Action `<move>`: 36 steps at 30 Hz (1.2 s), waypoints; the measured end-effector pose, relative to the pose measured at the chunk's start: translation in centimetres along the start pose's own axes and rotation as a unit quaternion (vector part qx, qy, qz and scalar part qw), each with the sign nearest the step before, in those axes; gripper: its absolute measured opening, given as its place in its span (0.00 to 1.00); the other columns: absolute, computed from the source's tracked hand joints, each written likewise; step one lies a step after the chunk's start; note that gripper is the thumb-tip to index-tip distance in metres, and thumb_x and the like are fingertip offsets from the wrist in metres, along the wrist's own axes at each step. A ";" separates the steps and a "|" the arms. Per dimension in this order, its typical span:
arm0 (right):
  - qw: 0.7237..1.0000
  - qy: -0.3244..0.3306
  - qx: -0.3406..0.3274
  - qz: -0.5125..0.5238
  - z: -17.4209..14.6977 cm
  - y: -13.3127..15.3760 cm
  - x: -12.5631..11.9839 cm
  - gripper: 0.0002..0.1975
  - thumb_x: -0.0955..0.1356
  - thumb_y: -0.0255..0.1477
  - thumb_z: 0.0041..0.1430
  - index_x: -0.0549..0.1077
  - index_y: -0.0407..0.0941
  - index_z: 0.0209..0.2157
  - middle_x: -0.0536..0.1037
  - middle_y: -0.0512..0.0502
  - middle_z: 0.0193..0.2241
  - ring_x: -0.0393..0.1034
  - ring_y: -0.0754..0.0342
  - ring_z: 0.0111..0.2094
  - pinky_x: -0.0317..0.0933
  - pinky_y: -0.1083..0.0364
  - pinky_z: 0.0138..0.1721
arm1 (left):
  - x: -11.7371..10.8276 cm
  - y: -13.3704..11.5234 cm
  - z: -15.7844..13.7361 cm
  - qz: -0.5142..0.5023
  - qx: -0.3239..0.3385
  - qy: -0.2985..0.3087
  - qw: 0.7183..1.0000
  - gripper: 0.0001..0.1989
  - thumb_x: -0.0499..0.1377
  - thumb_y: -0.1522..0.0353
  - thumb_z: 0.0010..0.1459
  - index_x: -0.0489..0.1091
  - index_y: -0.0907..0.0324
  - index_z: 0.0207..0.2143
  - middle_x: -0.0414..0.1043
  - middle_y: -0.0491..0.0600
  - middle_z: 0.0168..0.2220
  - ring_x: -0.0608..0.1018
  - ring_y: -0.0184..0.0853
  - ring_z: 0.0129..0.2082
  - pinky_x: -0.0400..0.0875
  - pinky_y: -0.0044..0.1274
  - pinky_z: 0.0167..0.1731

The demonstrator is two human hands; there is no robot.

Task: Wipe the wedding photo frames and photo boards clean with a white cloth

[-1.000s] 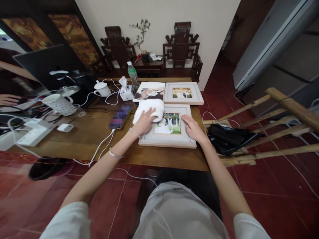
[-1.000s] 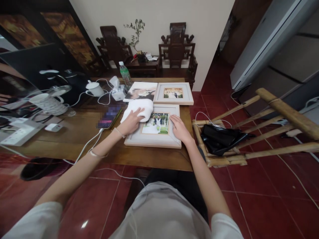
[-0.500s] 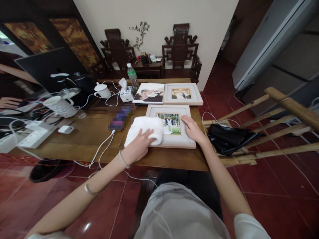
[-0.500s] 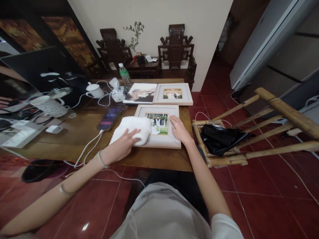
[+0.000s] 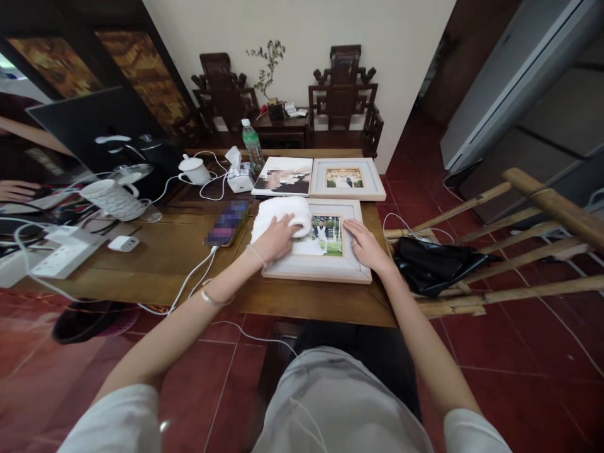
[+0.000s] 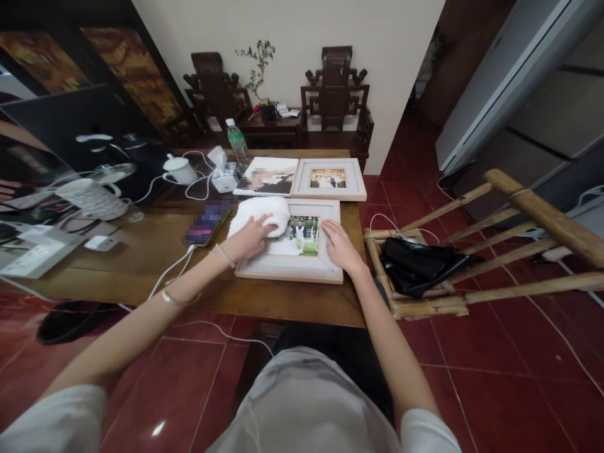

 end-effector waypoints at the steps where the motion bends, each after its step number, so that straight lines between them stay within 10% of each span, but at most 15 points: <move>1: 1.000 -0.001 0.000 0.001 0.0 0.0 0.0 0.34 0.59 0.14 0.48 0.67 0.42 0.58 0.69 0.40 0.59 0.57 0.47 0.63 0.50 0.40 0.65 | 0.0 0.6 1.0 -0.001 -0.007 -0.005 1.000 0.26 0.48 0.81 0.54 0.64 0.66 0.56 0.55 0.65 0.64 0.57 0.49 0.65 0.56 0.46 0.59; 7: 1.000 0.001 0.000 0.006 0.1 -0.1 0.0 0.34 0.59 0.14 0.48 0.68 0.43 0.58 0.69 0.40 0.59 0.57 0.46 0.63 0.49 0.40 0.65 | -0.1 0.7 1.2 -0.002 0.000 -0.050 0.999 0.26 0.48 0.82 0.53 0.66 0.68 0.54 0.55 0.65 0.63 0.56 0.49 0.66 0.53 0.41 0.62; 17: 1.000 -0.007 0.011 -0.003 0.1 0.0 0.1 0.33 0.59 0.14 0.48 0.68 0.40 0.57 0.69 0.39 0.59 0.57 0.46 0.63 0.49 0.41 0.66 | -0.9 -6.2 -9.7 -0.028 0.028 0.034 0.999 0.26 0.50 0.84 0.49 0.70 0.66 0.50 0.55 0.63 0.64 0.58 0.51 0.65 0.57 0.40 0.62; 29: 1.000 -0.008 0.001 -0.012 0.2 0.1 -0.1 0.33 0.58 0.14 0.48 0.68 0.42 0.57 0.69 0.40 0.58 0.58 0.47 0.62 0.50 0.41 0.65 | -2.4 -15.2 -2.9 -0.026 0.104 -0.020 0.994 0.20 0.50 0.76 0.59 0.71 0.60 0.52 0.52 0.58 0.66 0.56 0.57 0.65 0.56 0.48 0.60; 36: 1.000 -0.005 0.007 -0.023 0.1 0.0 0.1 0.33 0.58 0.14 0.47 0.68 0.39 0.57 0.68 0.37 0.58 0.57 0.47 0.63 0.49 0.42 0.66 | -1.8 -12.4 -4.3 0.016 0.070 0.008 0.997 0.20 0.49 0.78 0.58 0.73 0.61 0.49 0.54 0.57 0.65 0.60 0.55 0.63 0.61 0.48 0.56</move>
Point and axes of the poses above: each hand's wrist, its own z-axis towards the middle knuckle, its own x-axis out of the palm, y = z × x, the point moved 10 cm from there along z, towards the middle knuckle
